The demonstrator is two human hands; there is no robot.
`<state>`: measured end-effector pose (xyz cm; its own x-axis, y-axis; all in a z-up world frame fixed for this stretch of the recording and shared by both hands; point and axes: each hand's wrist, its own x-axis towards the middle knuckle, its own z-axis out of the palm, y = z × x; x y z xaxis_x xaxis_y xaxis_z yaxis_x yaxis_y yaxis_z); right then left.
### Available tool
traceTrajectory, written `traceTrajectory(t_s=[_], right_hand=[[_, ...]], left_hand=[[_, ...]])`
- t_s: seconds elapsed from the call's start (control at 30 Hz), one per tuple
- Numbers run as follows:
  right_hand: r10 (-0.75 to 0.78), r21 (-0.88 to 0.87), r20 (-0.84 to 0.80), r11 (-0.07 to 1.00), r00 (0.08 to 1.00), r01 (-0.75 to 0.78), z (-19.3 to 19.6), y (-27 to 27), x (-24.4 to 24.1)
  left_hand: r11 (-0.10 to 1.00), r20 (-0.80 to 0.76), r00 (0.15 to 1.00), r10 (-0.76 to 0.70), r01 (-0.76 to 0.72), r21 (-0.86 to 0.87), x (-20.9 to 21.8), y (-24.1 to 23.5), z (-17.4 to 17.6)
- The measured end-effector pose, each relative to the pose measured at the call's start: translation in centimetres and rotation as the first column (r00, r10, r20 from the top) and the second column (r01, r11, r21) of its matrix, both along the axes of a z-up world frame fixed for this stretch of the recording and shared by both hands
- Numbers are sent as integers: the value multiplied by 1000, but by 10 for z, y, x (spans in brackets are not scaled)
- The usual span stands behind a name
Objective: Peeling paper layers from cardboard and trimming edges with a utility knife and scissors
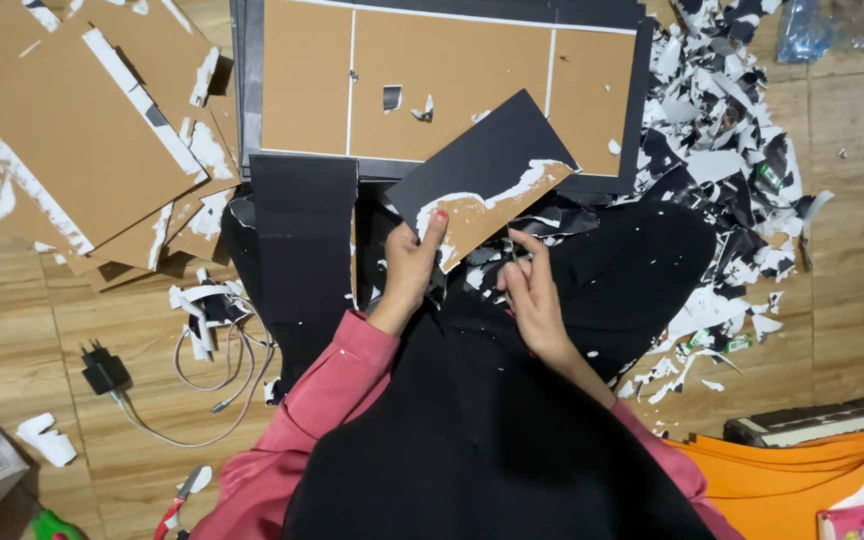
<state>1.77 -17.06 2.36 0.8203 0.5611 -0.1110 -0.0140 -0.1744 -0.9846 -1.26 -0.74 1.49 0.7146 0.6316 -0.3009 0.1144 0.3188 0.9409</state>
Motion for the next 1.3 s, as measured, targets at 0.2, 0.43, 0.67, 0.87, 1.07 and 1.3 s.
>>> traceTrajectory(t_s=[0.2,0.43,0.67,0.87,1.07,1.3], right_hand=[[330,-700,248,711,911,-67,59,9,9],[386,-827,293,562,875,29,55,21,12],[257,-743,380,657,889,127,61,16,39],[404,-835,137,538,905,-114,68,3,31],[472,-916,149,398,869,-59,48,10,15],[328,-885,242,459,913,69,59,18,38]], left_hand=[[993,1,1000,-23,23,113,-6,-6,10],[998,43,999,-3,1,55,-18,-22,-5],[995,54,996,-67,63,76,-30,-36,-5],[996,75,997,-10,3,91,-20,-25,11],[998,81,997,-12,7,64,-20,-26,25],[981,55,994,-96,85,173,-27,-35,14]])
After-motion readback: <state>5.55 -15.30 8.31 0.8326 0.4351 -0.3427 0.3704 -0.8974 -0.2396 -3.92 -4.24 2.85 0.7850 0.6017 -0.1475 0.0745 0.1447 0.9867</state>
